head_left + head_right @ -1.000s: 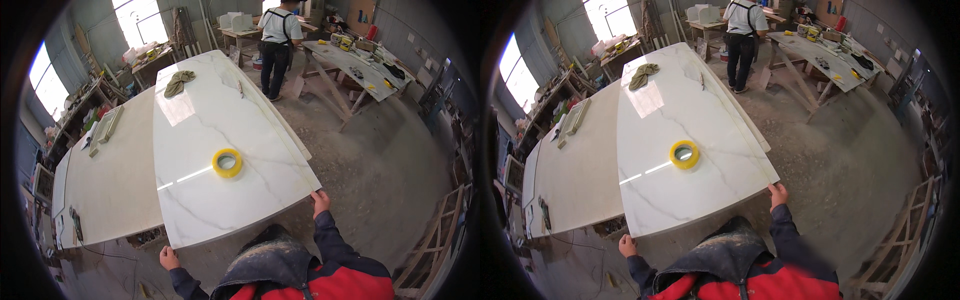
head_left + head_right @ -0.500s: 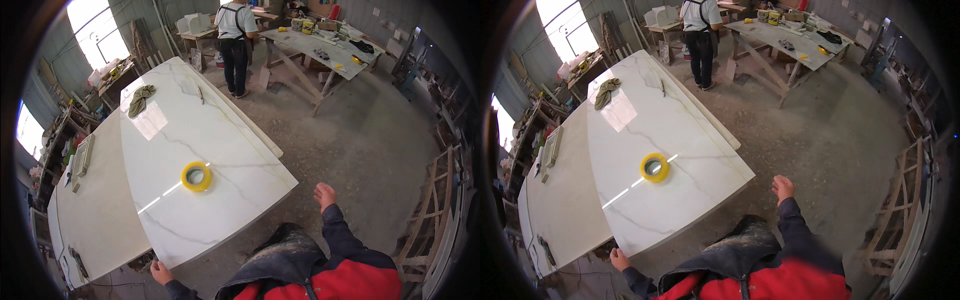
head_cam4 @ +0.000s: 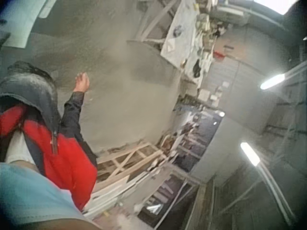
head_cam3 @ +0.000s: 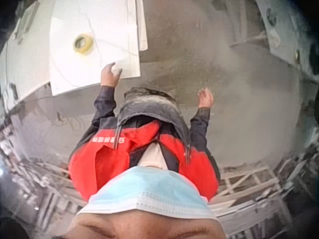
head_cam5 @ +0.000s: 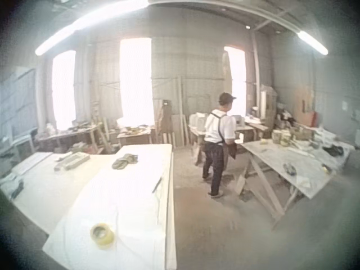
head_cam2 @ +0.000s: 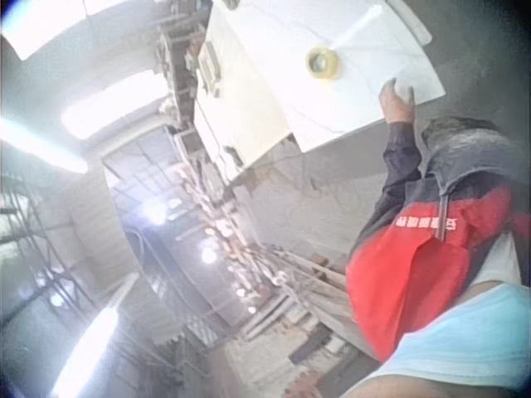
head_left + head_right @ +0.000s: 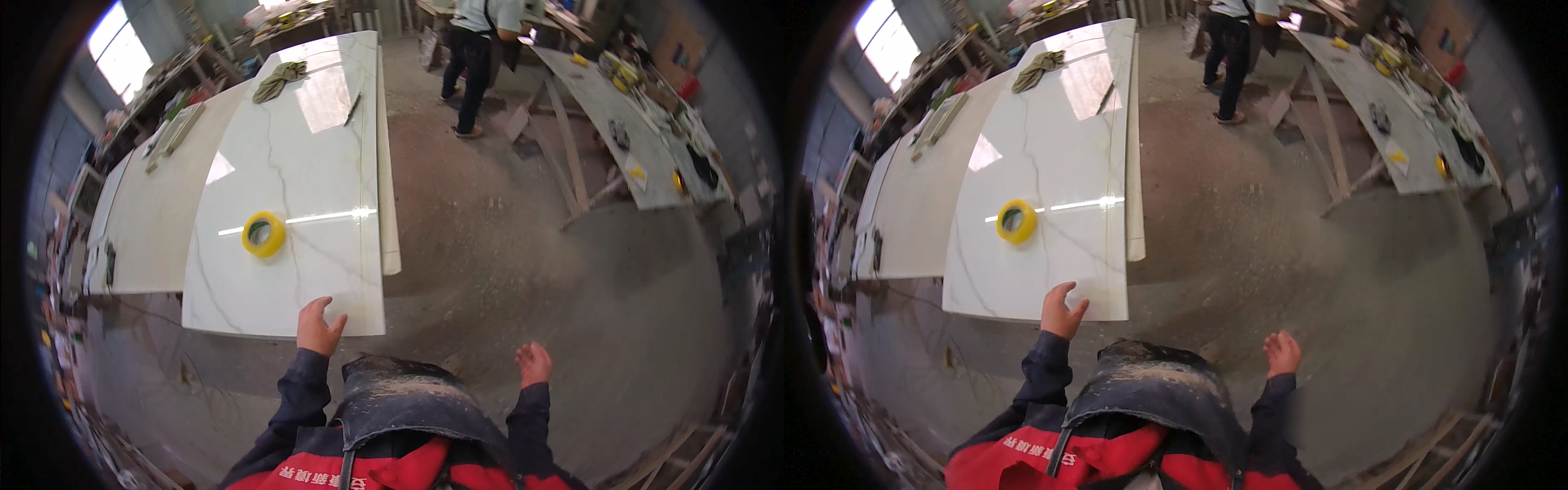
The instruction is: The person applies yellow masking tape along the edges of a large white marble-patterned tile, then uses a cloth to wipe the surface. They later use a putty knife to scrape residue from a smaller tile sample and the large tile edge.
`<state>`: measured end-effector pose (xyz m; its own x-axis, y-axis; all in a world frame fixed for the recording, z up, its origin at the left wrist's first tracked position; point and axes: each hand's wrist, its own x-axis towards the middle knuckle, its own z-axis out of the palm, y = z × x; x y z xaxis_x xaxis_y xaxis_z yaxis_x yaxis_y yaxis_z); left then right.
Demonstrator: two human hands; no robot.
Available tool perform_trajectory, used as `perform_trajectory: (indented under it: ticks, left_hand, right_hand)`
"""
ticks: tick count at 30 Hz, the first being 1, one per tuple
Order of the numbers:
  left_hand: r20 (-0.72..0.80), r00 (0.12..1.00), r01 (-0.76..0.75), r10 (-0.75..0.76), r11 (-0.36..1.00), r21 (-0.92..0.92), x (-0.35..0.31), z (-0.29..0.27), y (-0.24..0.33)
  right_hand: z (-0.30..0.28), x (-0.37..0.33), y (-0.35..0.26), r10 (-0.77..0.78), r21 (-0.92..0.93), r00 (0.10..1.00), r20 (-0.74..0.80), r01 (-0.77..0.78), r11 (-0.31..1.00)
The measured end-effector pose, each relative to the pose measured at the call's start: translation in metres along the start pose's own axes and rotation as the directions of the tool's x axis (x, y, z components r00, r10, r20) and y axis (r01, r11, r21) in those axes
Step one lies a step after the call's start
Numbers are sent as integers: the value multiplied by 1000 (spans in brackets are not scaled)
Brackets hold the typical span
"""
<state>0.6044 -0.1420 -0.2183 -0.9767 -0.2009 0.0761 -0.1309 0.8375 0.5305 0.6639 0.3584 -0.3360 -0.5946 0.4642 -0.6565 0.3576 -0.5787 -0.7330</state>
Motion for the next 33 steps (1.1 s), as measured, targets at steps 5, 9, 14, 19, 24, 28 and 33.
perform_trajectory:
  ticks: [5, 9, 14, 19, 24, 28, 33]
  left_hand:
    - [175, 984, -19, -25, 970, 244, 6, 58, 73]
    - [211, 953, 153, -216, 948, 280, 43, 74, 110]
    - [136, 939, 279, -316, 930, 238, 115, 102, 127]
    - [-16, 932, 353, -363, 896, 270, 218, 134, 139]
    - [-125, 917, 399, -380, 881, 252, 353, 161, 130]
    - [-237, 914, 392, -329, 867, 308, 460, 151, 123]
    - [-393, 891, 367, -227, 870, 328, 571, 145, 83]
  right_hand:
    - [4, 68, -55, -56, -88, 992, 114, 66, 994]
    - [74, 86, -83, -22, -195, 956, 291, 82, 977]
    - [124, 132, -113, 126, -371, 901, 416, 42, 928]
    - [162, 224, -162, 115, -448, 939, 324, 46, 893]
    - [242, 296, -225, 81, -451, 951, 298, 65, 890]
    - [317, 350, -251, 82, -459, 918, 388, 115, 881]
    - [425, 400, -259, 220, -575, 862, 457, 98, 812]
